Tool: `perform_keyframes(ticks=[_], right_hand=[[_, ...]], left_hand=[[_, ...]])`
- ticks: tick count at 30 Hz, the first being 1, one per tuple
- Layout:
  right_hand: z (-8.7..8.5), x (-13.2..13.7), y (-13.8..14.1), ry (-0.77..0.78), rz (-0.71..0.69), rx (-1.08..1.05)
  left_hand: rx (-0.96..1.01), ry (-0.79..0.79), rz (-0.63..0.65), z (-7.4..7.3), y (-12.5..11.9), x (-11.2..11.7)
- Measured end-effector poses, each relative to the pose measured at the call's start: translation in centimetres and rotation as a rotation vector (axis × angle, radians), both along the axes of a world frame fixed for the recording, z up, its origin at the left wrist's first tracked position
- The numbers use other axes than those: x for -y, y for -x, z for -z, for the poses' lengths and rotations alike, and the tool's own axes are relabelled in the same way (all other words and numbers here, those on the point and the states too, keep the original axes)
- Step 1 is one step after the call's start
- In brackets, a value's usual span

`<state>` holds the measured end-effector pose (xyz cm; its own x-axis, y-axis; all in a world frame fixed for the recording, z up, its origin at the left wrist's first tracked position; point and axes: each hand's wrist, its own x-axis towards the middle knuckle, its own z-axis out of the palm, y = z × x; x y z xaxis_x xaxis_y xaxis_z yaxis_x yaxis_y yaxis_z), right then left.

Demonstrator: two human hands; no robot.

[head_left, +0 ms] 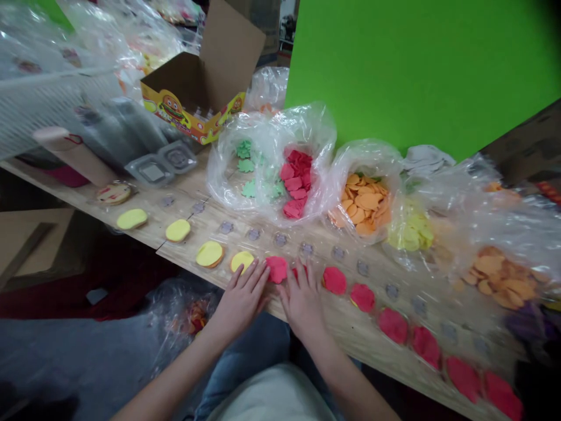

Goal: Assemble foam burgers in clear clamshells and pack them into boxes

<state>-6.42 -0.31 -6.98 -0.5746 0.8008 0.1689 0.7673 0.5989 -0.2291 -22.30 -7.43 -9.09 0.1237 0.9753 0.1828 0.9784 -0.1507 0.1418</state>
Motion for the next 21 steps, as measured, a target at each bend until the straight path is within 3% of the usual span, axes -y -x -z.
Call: perform_keyframes(ticks=[6, 15, 18, 21], right_hand=[[0.8, 1.0, 0.9, 0.064, -0.023, 0.065], [-0.2, -0.1, 0.0, 0.015, -0.006, 0.059], [-0.3, -0.3, 0.3, 0.001, -0.031, 0.059], [-0.5, -0.7, 0.2, -0.026, -0.044, 0.003]], left_hand=[[-0.012, 0.025, 0.009, 0.1, 0.1, -0.4], [-0.006, 0.054, -0.020, -0.1, -0.1, -0.4], [0.059, 0.030, -0.011, -1.3, 0.4, -0.8], [0.263, -0.028, -0.042, -3.6, 1.6, -3.9]])
